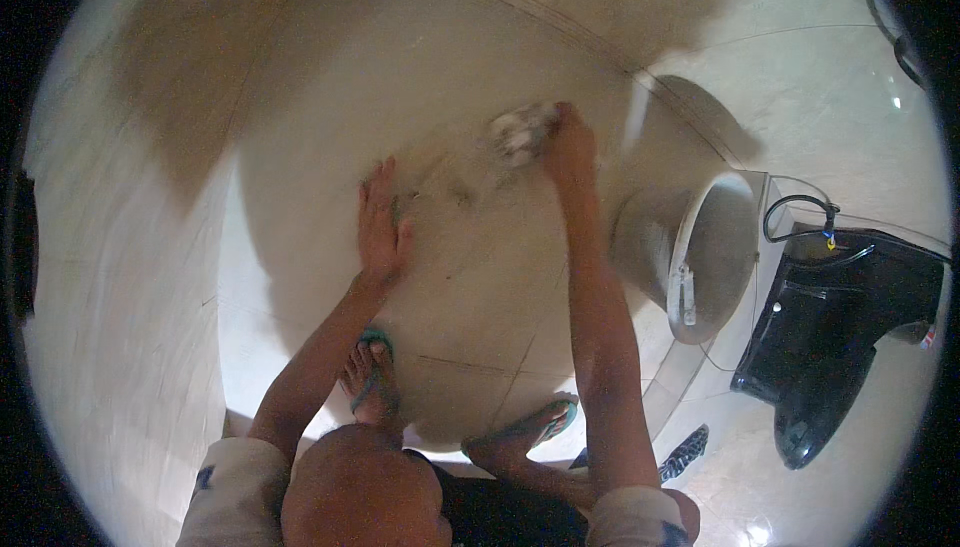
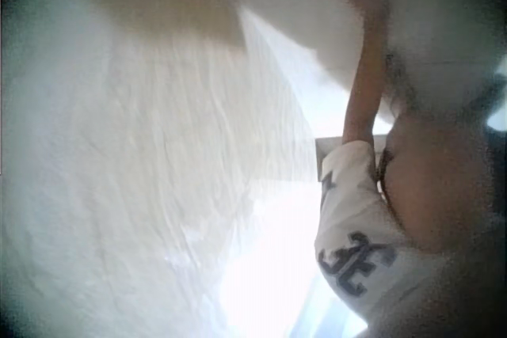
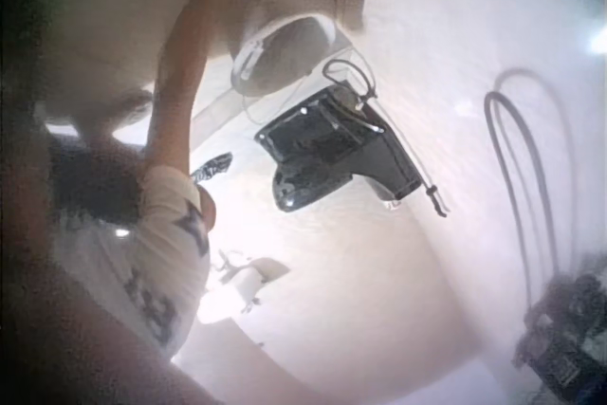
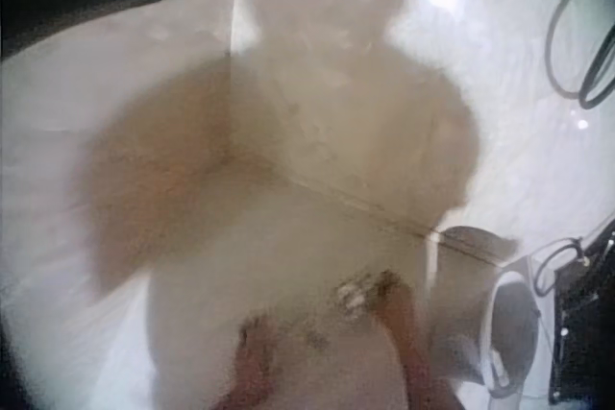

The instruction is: The person sweeps debris from a bathroom floor using a broom, squats down to scrape residue with a handheld tool, and collects the debris into a bucket.

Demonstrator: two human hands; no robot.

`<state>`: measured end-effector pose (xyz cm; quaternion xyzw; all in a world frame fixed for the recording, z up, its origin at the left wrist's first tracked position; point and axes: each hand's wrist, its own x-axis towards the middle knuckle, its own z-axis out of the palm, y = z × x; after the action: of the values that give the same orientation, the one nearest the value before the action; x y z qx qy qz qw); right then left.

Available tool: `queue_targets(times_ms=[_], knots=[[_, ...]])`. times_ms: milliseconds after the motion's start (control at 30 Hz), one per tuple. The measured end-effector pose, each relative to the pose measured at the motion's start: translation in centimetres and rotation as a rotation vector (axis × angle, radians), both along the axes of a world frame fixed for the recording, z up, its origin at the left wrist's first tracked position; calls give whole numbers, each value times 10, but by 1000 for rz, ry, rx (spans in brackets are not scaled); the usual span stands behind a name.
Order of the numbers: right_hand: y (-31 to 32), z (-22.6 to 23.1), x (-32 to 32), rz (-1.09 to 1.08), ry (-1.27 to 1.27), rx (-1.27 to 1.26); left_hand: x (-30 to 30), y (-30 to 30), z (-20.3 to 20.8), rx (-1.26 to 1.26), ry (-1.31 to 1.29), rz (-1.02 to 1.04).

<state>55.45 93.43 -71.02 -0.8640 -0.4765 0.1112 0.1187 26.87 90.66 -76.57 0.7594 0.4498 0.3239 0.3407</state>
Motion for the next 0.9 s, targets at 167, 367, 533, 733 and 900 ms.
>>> queue_targets(times_ms=[167, 367, 533, 733, 900], knots=[[-27, -1, 35, -80, -46, -26, 2, 1, 5, -29, 26, 11], [-74, -33, -46, -136, 215, -52, 1, 0, 3, -11, 18, 22], [-13, 3, -27, -190, 18, 82, -1, -2, 2, -42, -29, 30], [3, -9, -57, 172, 85, -11, 0, 2, 3, -28, -73, 63], [22, -6, -72, 356, -105, 243, -7, 2, 15, -116, -322, 118]])
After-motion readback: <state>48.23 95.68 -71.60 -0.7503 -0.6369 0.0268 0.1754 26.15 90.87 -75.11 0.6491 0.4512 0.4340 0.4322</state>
